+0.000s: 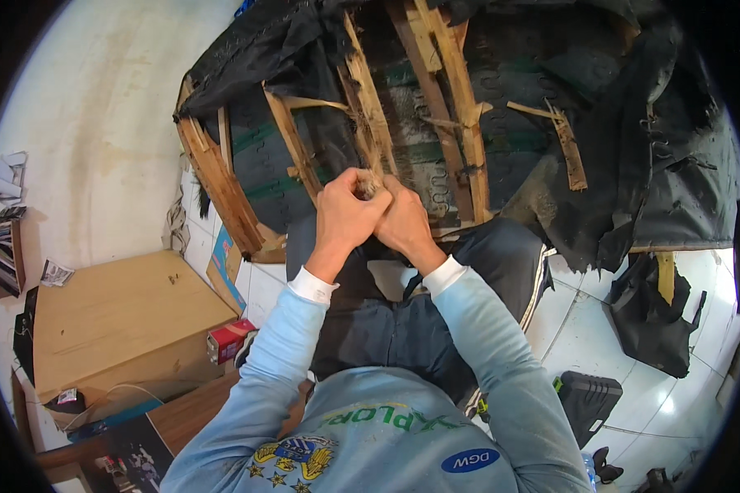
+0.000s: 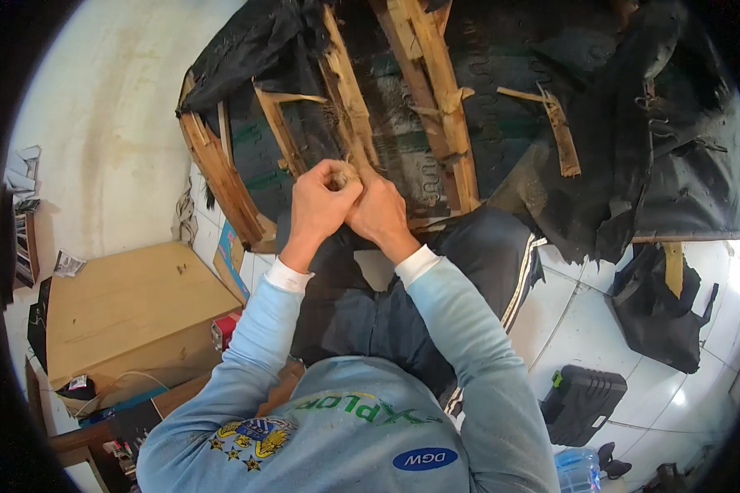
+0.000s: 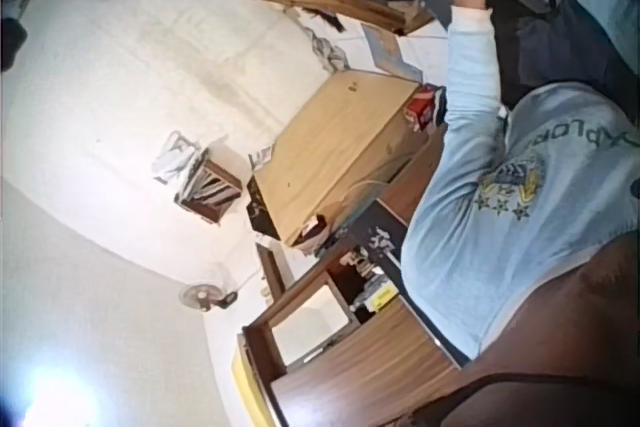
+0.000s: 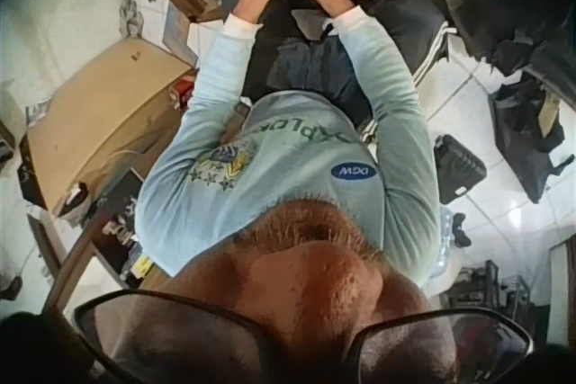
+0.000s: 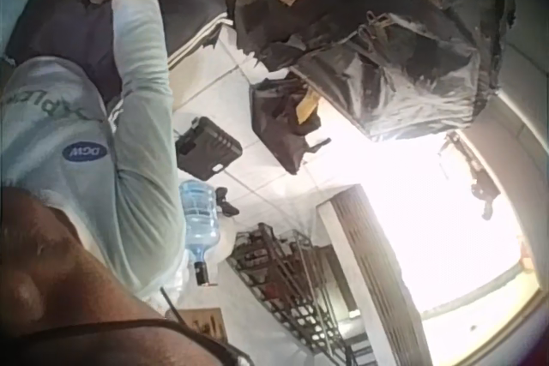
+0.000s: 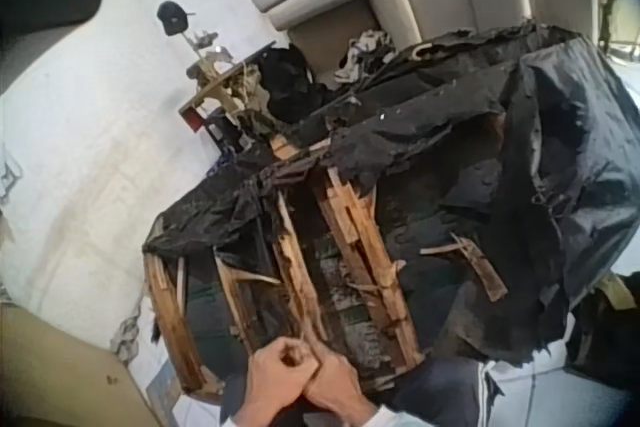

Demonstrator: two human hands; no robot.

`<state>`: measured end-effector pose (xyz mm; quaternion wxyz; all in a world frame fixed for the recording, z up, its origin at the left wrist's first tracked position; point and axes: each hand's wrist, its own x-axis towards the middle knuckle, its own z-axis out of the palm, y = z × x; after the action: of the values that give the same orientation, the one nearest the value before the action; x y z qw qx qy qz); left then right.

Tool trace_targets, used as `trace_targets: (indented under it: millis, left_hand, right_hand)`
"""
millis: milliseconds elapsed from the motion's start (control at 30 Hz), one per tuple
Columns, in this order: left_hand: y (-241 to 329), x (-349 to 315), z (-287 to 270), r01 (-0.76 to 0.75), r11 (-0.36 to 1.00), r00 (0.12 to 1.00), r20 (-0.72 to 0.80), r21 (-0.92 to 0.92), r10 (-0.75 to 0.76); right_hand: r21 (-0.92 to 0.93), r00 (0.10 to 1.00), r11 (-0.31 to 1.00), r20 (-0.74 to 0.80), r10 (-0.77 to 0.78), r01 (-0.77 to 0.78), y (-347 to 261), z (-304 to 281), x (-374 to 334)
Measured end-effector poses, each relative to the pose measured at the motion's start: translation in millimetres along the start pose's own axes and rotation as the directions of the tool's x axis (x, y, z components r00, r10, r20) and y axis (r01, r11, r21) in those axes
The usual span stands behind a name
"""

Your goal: The person removes the black fabric covering from the underside of an overturned sofa. They pull away loose fabric and small wooden slats by hand, exposing the internal frame and springs. The removed fabric pieces are placed on the floor.

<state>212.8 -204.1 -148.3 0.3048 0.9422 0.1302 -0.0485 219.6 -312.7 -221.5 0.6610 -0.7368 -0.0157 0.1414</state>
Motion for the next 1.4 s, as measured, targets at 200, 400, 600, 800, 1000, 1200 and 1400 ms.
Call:
trace_targets:
  millis: [200,400,600,800,1000,1200,1400]
  left_hand:
    - [-34,33,3,0.055,0.908,0.992,0.129,-0.415,-0.001]
    - [-52,36,52,-0.208,0.922,0.972,-0.171,-0.326,0.159]
    - [-50,58,38,-0.058,0.979,0.994,-0.107,-0.198,0.037]
    - [-16,80,25,0.031,0.987,0.989,-0.146,0.155,-0.008]
    - [-6,101,10,-0.006,0.938,0.997,-0.069,0.346,0.031]
    - [-19,100,13,-0.094,0.923,0.981,-0.123,0.372,0.149]
    - [-54,71,-20,-0.069,0.990,0.973,-0.212,0.123,0.095]
  right_hand:
    - [-0.108,0.996,0.990,-0.015,-0.090,0.087,27,0,16]
    - [-0.255,0.983,0.962,-0.174,0.058,-0.102,30,-5,27]
    - [-0.402,0.965,0.877,-0.126,0.231,-0.263,40,-7,56]
    - [-0.323,0.997,0.943,-0.042,0.070,-0.080,60,-9,51]
    - [-0.342,0.988,0.938,-0.110,-0.106,0.063,65,-12,34]
    - [-0.362,0.999,0.932,-0.032,0.024,-0.034,58,-16,41]
    - [-0.373,0.994,0.923,-0.072,0.078,-0.099,62,-19,52]
